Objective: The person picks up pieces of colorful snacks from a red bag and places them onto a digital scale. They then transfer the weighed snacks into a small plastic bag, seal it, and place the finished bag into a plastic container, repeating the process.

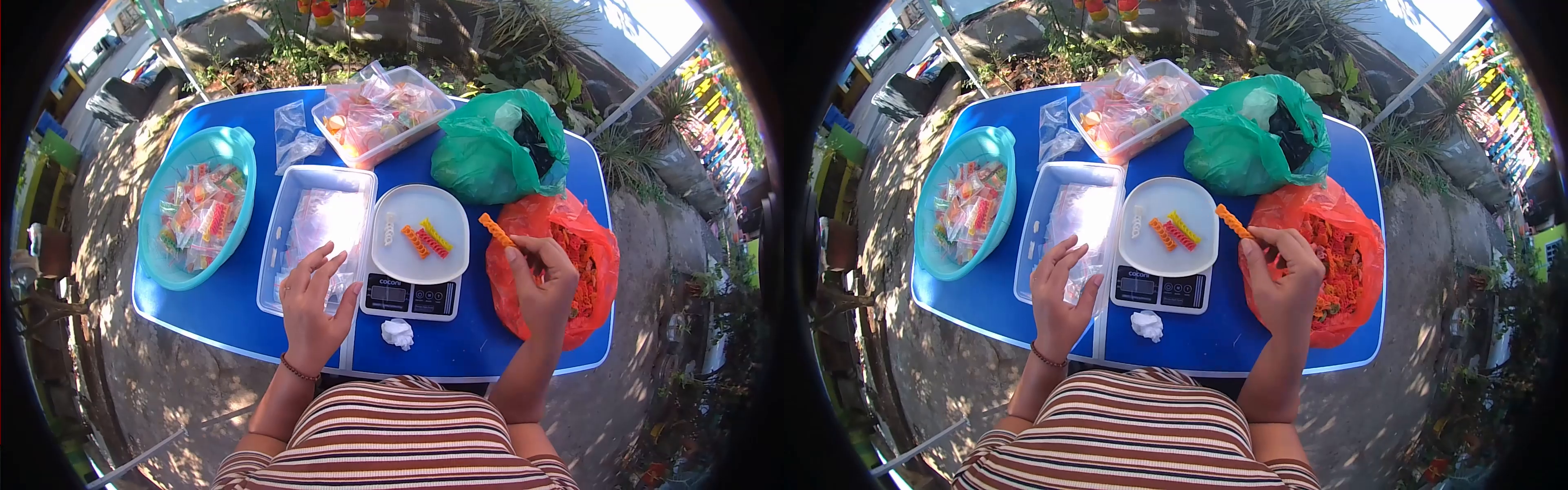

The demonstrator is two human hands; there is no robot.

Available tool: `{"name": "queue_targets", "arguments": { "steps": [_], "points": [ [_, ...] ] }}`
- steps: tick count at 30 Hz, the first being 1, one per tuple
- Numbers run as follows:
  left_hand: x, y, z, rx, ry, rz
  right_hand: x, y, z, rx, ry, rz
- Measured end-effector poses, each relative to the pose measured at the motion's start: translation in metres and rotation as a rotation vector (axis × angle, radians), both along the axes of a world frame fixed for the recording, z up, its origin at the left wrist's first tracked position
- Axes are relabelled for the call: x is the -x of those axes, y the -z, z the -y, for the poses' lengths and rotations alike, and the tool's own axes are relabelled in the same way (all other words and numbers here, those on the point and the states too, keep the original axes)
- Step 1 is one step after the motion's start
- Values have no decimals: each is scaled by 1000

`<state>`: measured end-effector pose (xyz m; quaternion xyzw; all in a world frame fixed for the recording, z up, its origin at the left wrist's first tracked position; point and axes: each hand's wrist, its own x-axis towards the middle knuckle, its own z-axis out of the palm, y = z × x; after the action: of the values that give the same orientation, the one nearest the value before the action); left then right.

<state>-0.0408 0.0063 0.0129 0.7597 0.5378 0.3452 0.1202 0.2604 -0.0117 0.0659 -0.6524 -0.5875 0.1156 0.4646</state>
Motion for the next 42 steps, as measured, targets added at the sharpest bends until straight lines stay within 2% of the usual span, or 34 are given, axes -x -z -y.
{"name": "queue_targets", "arguments": {
  "steps": [2,4,7,10,17,20,36,42],
  "points": [
    [1,2,-3,-7,0,6,-31,-3,27,25,86,-222],
    [-1,2,-6,-5,6,13,-58,-11,46,19,266,-106],
    [-4,0,-7,10,19,21,-69,-24,54,56,658,278],
    [-7,-1,-6,13,35,33,-63,-17,52,18,561,163],
    [-8,3,-1,13,79,24,15,12,27,50,-56,122],
    [-7,4,2,29,95,21,32,30,26,96,-190,119],
    [-7,4,1,26,104,14,32,49,28,123,-250,128],
    [9,4,-16,16,31,-12,31,47,28,137,-266,122]
  ]
}}
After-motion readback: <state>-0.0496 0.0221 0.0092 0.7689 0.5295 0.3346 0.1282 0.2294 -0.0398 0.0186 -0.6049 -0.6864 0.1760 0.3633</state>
